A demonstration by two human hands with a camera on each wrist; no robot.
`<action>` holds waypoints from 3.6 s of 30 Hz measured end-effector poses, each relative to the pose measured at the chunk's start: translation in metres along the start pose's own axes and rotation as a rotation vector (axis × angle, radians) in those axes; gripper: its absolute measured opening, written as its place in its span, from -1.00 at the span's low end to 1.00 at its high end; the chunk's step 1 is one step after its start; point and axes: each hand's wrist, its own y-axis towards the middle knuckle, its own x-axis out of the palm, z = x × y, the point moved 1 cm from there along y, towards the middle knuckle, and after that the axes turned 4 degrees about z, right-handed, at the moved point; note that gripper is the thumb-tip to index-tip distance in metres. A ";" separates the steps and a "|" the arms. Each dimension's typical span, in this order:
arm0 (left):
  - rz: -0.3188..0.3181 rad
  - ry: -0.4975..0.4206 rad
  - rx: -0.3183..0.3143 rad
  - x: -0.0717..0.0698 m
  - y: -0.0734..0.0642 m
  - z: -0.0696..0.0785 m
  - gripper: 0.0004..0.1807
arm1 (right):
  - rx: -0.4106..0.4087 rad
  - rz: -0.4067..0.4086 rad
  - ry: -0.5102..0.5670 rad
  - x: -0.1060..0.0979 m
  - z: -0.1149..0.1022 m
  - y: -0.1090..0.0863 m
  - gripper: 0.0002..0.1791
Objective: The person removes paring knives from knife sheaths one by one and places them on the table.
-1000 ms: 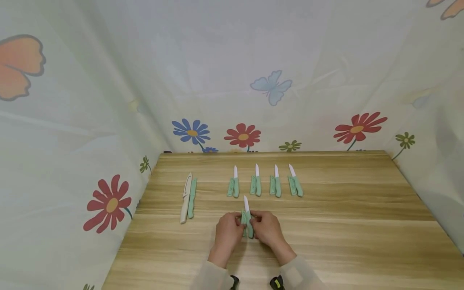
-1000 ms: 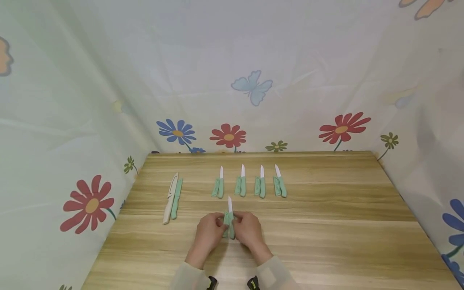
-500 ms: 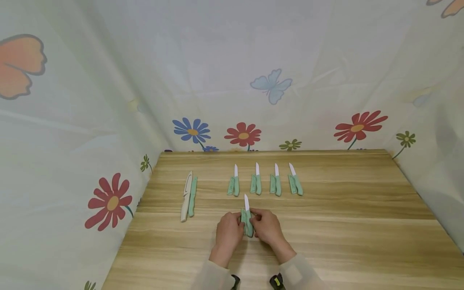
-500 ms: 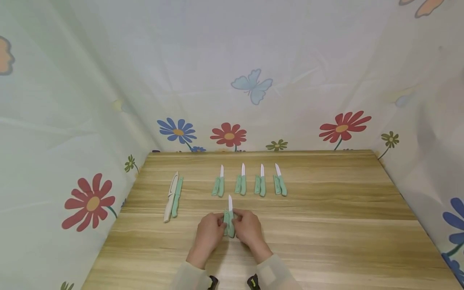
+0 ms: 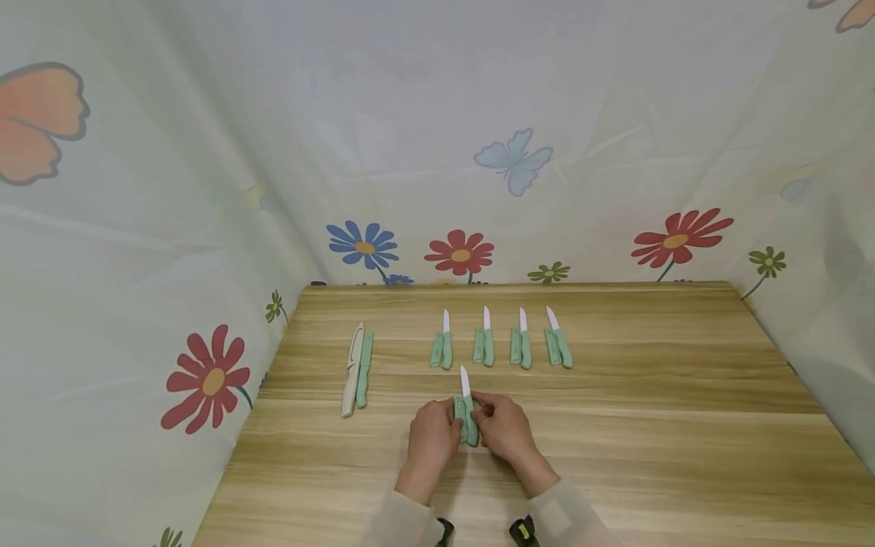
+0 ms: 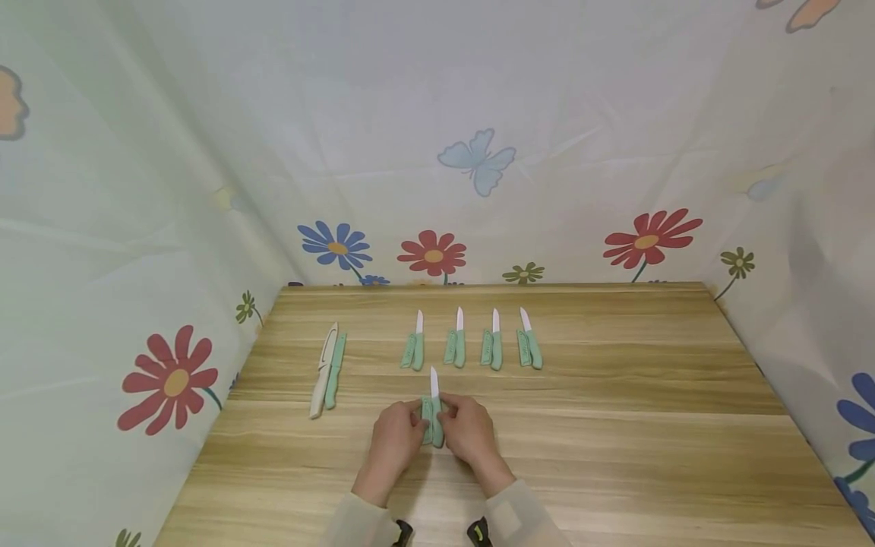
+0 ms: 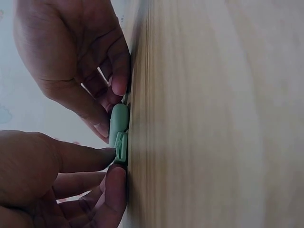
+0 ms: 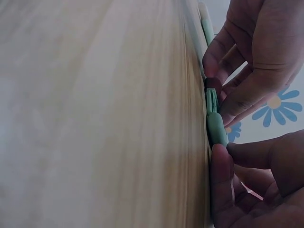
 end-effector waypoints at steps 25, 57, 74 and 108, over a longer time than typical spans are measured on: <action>-0.059 -0.108 -0.037 -0.008 -0.002 -0.015 -0.60 | 0.070 0.017 0.131 -0.006 -0.004 -0.009 -0.54; 0.167 0.040 -0.050 -0.076 0.005 -0.071 -0.34 | 0.094 -0.214 0.578 0.041 -0.050 -0.016 -0.63; 0.167 0.092 -0.010 -0.072 -0.006 -0.077 -0.41 | 0.078 -0.239 0.558 0.084 -0.064 -0.002 -0.62; 0.249 -0.245 -0.216 -0.078 0.016 -0.080 -0.37 | 0.047 -0.367 0.672 0.086 -0.061 0.001 -0.44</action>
